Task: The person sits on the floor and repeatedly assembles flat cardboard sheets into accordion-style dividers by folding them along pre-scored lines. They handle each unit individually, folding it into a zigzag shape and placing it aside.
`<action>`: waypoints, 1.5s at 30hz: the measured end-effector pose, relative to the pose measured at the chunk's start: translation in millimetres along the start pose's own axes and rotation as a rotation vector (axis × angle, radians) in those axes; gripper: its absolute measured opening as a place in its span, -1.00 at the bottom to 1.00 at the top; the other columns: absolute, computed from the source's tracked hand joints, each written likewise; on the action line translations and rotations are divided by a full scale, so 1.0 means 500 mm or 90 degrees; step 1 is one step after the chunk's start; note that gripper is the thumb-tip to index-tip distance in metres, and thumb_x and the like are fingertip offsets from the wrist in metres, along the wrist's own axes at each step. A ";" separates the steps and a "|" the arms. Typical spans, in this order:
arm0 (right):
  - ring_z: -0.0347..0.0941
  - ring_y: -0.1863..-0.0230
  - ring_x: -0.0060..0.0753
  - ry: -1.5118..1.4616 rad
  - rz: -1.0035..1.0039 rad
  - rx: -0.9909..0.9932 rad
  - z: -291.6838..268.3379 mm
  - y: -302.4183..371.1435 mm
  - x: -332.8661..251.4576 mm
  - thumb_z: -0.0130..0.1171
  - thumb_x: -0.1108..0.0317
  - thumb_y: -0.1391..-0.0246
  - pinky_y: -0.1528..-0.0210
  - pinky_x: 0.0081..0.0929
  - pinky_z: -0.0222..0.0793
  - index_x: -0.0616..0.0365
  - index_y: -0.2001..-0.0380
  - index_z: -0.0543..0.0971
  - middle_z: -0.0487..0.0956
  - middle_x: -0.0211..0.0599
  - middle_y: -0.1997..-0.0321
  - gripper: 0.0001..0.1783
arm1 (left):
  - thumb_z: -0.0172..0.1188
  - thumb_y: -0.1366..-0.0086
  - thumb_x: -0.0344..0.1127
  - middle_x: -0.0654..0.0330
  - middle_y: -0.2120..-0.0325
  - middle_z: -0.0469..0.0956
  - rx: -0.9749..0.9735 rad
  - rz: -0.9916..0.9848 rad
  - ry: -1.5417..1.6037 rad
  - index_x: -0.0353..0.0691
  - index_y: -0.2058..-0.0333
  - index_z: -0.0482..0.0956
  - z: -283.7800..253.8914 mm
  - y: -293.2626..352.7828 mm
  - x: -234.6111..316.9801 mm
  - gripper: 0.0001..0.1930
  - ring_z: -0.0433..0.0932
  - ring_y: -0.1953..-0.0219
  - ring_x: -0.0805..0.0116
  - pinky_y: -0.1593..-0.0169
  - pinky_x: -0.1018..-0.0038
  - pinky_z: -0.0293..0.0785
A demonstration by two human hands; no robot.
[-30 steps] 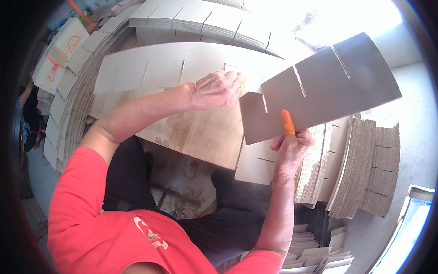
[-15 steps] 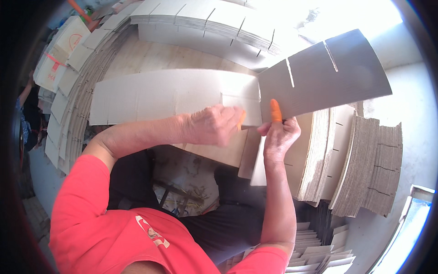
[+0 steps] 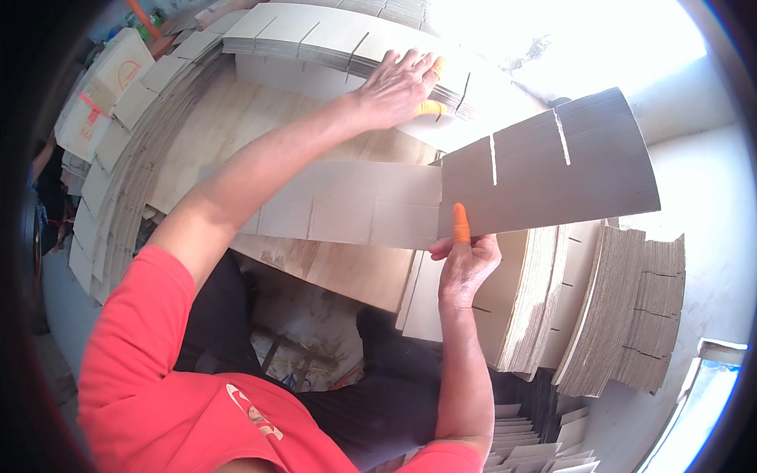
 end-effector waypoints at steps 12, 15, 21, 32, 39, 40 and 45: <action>0.42 0.73 -0.55 -0.012 0.003 -0.052 0.026 0.011 -0.002 0.20 0.28 -0.14 0.65 -0.62 0.31 0.34 0.30 0.57 0.52 -0.31 0.61 -0.73 | 0.16 0.02 -0.39 0.24 0.58 0.46 -0.076 0.246 -0.158 -0.23 0.55 0.45 0.085 -0.010 0.002 -0.92 0.47 0.34 0.36 0.32 0.49 0.43; 0.43 0.72 -0.55 0.001 0.007 -0.050 0.020 0.009 0.001 0.20 0.28 -0.15 0.64 -0.62 0.31 0.32 0.30 0.57 0.53 -0.31 0.58 -0.74 | 0.16 0.04 -0.41 0.21 0.60 0.45 -0.044 0.231 -0.122 -0.22 0.56 0.41 0.066 -0.027 0.002 -0.90 0.48 0.38 0.34 0.37 0.48 0.45; 0.42 0.75 -0.59 0.017 -0.008 -0.037 0.028 0.011 -0.019 0.20 0.37 -0.16 0.65 -0.66 0.28 0.29 0.33 0.56 0.52 -0.37 0.68 -0.83 | 0.18 0.00 -0.41 0.16 0.57 0.45 -0.092 0.140 0.144 -0.28 0.50 0.42 0.085 -0.036 -0.049 -0.88 0.48 0.32 0.24 0.33 0.41 0.53; 0.39 0.75 -0.62 0.063 0.010 -0.023 0.031 0.010 -0.027 0.18 0.31 -0.20 0.55 -0.67 0.27 0.27 0.35 0.57 0.50 -0.36 0.76 -0.80 | 0.14 -0.03 -0.48 0.15 0.26 0.55 -0.097 0.363 -0.095 -0.46 0.22 0.56 -0.037 0.015 0.040 -0.71 0.48 0.14 0.37 0.38 0.65 0.62; 0.41 0.72 -0.60 0.056 0.007 -0.043 0.039 0.007 -0.021 0.17 0.32 -0.20 0.57 -0.65 0.27 0.30 0.32 0.56 0.52 -0.35 0.72 -0.79 | 0.19 0.05 -0.49 0.16 0.28 0.54 0.017 0.356 -0.008 -0.47 0.31 0.57 -0.117 0.033 0.068 -0.73 0.45 0.22 0.41 0.48 0.68 0.58; 0.41 0.72 -0.60 0.055 0.001 -0.043 0.042 0.008 -0.025 0.16 0.33 -0.20 0.58 -0.65 0.28 0.30 0.31 0.56 0.52 -0.34 0.70 -0.79 | 0.19 0.07 -0.49 0.18 0.30 0.53 -0.006 0.363 -0.001 -0.46 0.32 0.57 -0.124 0.033 0.071 -0.72 0.43 0.23 0.41 0.49 0.67 0.57; 0.43 0.70 -0.59 0.090 0.014 -0.082 0.051 -0.005 -0.024 0.13 0.42 -0.18 0.62 -0.65 0.32 0.33 0.28 0.55 0.52 -0.35 0.57 -0.84 | 0.21 0.20 -0.48 0.28 0.44 0.45 0.011 0.428 0.033 -0.42 0.47 0.57 -0.175 0.060 0.106 -0.78 0.38 0.28 0.43 0.54 0.70 0.51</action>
Point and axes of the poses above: each hand's wrist, its own y-axis away from the middle knuckle, its own z-axis out of the palm, x = y × z, the point moved 6 cm from there along -y, towards the middle knuckle
